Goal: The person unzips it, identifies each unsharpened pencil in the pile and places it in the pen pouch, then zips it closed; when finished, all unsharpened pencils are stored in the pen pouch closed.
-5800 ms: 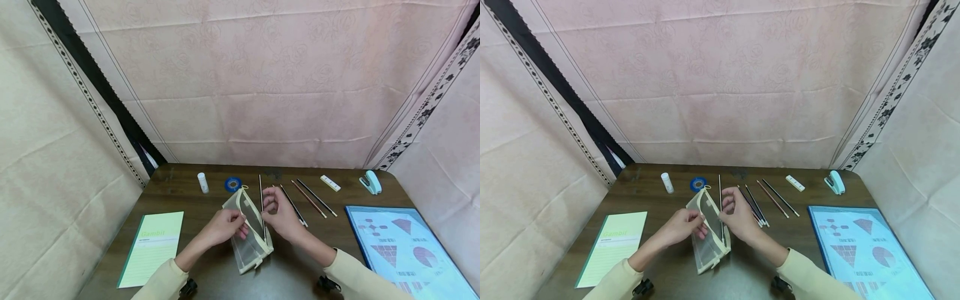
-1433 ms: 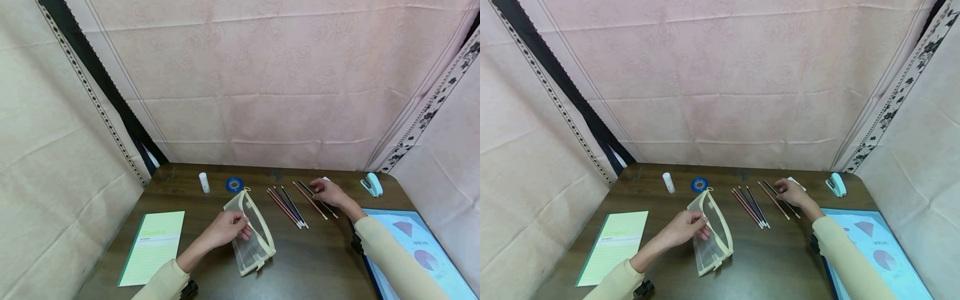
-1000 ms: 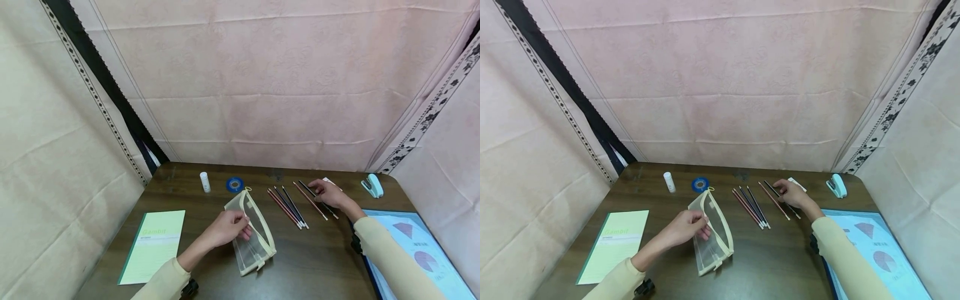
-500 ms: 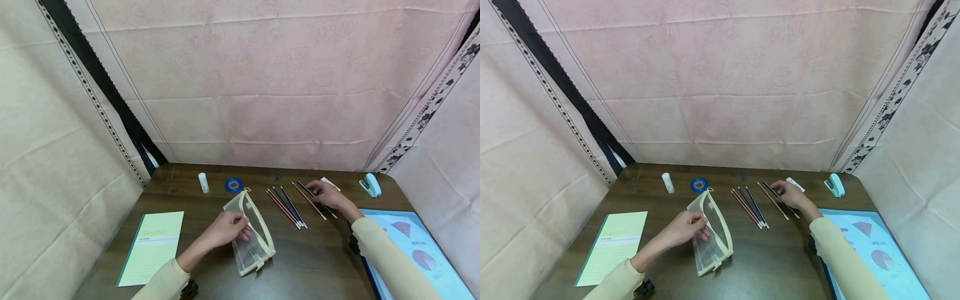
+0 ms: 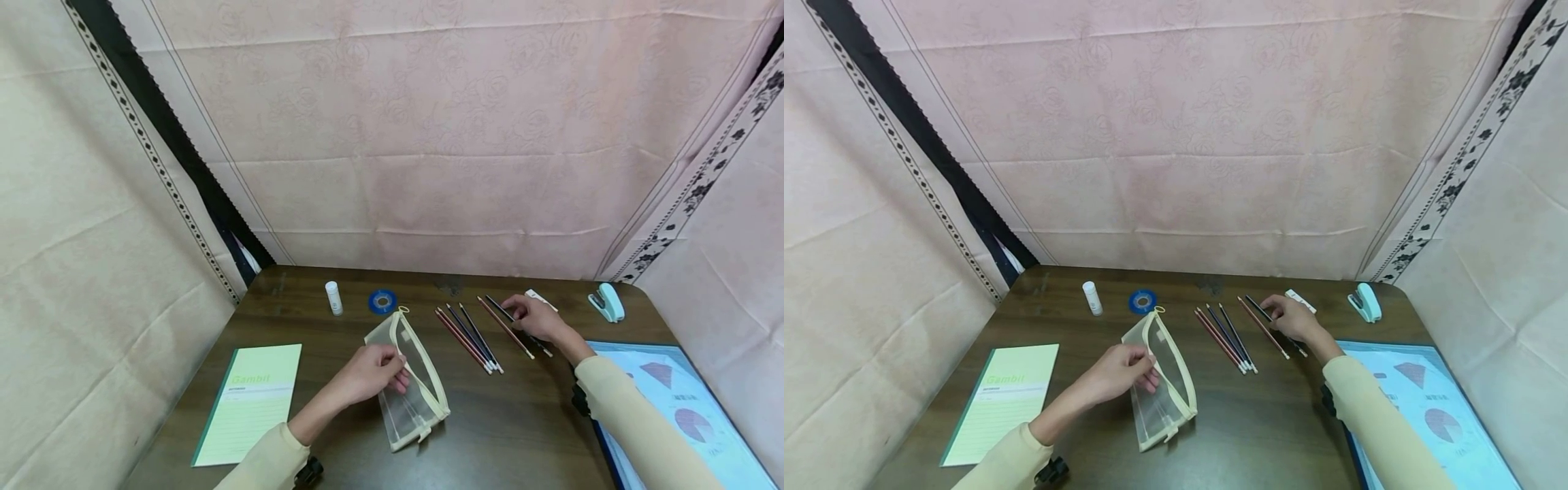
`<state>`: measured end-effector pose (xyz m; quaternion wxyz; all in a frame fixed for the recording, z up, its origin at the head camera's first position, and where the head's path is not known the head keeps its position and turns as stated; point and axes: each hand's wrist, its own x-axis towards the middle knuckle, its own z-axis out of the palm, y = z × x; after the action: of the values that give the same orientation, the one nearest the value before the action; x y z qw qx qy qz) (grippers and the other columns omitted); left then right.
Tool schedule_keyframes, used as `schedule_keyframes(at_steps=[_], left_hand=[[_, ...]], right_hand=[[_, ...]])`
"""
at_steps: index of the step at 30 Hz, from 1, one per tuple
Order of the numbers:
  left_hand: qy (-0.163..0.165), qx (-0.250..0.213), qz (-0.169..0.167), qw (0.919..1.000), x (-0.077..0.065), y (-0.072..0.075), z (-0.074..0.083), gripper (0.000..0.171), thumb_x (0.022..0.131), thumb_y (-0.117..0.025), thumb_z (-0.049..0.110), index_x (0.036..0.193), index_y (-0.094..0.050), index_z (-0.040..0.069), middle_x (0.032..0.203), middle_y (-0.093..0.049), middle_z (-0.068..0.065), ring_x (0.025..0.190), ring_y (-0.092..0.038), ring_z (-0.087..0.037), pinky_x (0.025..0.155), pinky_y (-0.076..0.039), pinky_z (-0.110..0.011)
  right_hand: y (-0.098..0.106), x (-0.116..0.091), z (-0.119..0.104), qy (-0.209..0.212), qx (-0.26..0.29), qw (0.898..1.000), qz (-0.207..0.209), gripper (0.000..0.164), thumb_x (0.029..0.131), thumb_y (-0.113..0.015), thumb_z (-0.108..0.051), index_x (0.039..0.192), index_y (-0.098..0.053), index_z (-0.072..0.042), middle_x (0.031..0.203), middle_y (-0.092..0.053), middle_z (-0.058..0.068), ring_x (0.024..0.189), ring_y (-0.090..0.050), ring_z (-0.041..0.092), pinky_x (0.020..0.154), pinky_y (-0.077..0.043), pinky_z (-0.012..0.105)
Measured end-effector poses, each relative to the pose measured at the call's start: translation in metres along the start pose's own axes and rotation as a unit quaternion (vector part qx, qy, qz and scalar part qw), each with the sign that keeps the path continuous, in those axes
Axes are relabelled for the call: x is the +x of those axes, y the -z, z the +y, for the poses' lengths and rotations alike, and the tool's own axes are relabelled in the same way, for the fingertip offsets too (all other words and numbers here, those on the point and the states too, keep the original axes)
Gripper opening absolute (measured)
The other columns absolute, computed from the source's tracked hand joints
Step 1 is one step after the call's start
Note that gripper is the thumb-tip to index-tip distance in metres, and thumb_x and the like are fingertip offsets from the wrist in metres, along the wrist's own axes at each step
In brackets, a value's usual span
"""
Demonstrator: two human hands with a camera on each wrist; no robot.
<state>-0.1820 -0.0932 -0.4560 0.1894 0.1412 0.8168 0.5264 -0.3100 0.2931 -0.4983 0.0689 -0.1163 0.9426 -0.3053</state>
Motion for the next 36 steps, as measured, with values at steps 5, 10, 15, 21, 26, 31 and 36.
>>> schedule_keyframes(at_steps=[5,10,15,21,26,31,36], left_hand=[[0.002,0.001,-0.001,1.0,0.001,0.0,-0.001,0.027,0.101,-0.049,0.023,0.089,-0.067,0.007,0.083,-0.072,-0.008,0.073,-0.073,-0.022,0.072,-0.06,-0.034],[0.003,0.003,-0.003,1.0,0.0,0.0,0.0,0.028,0.101,-0.049,0.024,0.089,-0.067,0.007,0.083,-0.072,-0.007,0.073,-0.073,-0.021,0.072,-0.06,-0.032],[-0.002,-0.002,-0.004,1.0,0.0,0.0,0.0,0.028,0.101,-0.048,0.023,0.089,-0.067,0.006,0.082,-0.072,-0.007,0.072,-0.073,-0.021,0.072,-0.06,-0.034],[-0.003,-0.004,-0.003,1.0,0.0,0.001,0.002,0.028,0.101,-0.05,0.026,0.088,-0.067,0.007,0.083,-0.072,-0.008,0.073,-0.073,-0.023,0.073,-0.06,-0.036],[-0.005,-0.002,-0.003,1.0,-0.002,0.002,0.003,0.029,0.099,-0.052,0.03,0.089,-0.066,0.008,0.083,-0.073,-0.008,0.073,-0.073,-0.023,0.074,-0.06,-0.032],[-0.005,0.002,-0.004,1.0,-0.003,0.002,0.002,0.029,0.099,-0.053,0.033,0.089,-0.066,0.009,0.084,-0.073,-0.008,0.074,-0.073,-0.023,0.075,-0.06,-0.031],[-0.002,0.009,-0.005,0.9999,-0.002,0.003,0.002,0.028,0.099,-0.053,0.033,0.089,-0.066,0.01,0.084,-0.073,-0.007,0.074,-0.073,-0.021,0.075,-0.06,-0.031]], right_hand=[[-0.001,0.0,0.001,-0.006,-0.005,1.0,0.003,0.038,0.083,-0.064,0.0,0.119,-0.06,-0.008,0.082,-0.063,0.007,0.069,-0.053,0.016,0.062,-0.043,0.029],[-0.002,0.0,0.0,-0.008,-0.013,1.0,0.004,0.038,0.083,-0.062,0.0,0.119,-0.06,-0.009,0.082,-0.063,0.007,0.065,-0.052,0.017,0.059,-0.042,0.029],[-0.003,-0.001,-0.001,-0.003,-0.045,0.999,0.029,0.037,0.081,-0.066,-0.006,0.117,-0.062,-0.011,0.081,-0.065,0.003,0.066,-0.053,0.015,0.059,-0.041,0.028],[-0.001,-0.003,-0.003,-0.005,-0.046,0.998,0.05,0.037,0.082,-0.068,-0.009,0.118,-0.061,-0.013,0.083,-0.066,0.003,0.068,-0.055,0.015,0.061,-0.042,0.029],[0.003,-0.005,-0.008,0.004,-0.033,0.997,0.075,0.04,0.084,-0.067,-0.01,0.122,-0.057,-0.014,0.084,-0.064,0.004,0.07,-0.055,0.016,0.065,-0.044,0.031],[0.004,-0.006,-0.018,0.013,-0.026,0.994,0.106,0.045,0.086,-0.066,-0.01,0.129,-0.052,-0.016,0.087,-0.06,0.005,0.071,-0.054,0.018,0.064,-0.043,0.031],[0.003,-0.01,-0.035,0.035,-0.005,0.989,0.145,0.047,0.084,-0.066,-0.009,0.129,-0.052,-0.016,0.087,-0.059,0.004,0.074,-0.055,0.018,0.065,-0.042,0.03]])
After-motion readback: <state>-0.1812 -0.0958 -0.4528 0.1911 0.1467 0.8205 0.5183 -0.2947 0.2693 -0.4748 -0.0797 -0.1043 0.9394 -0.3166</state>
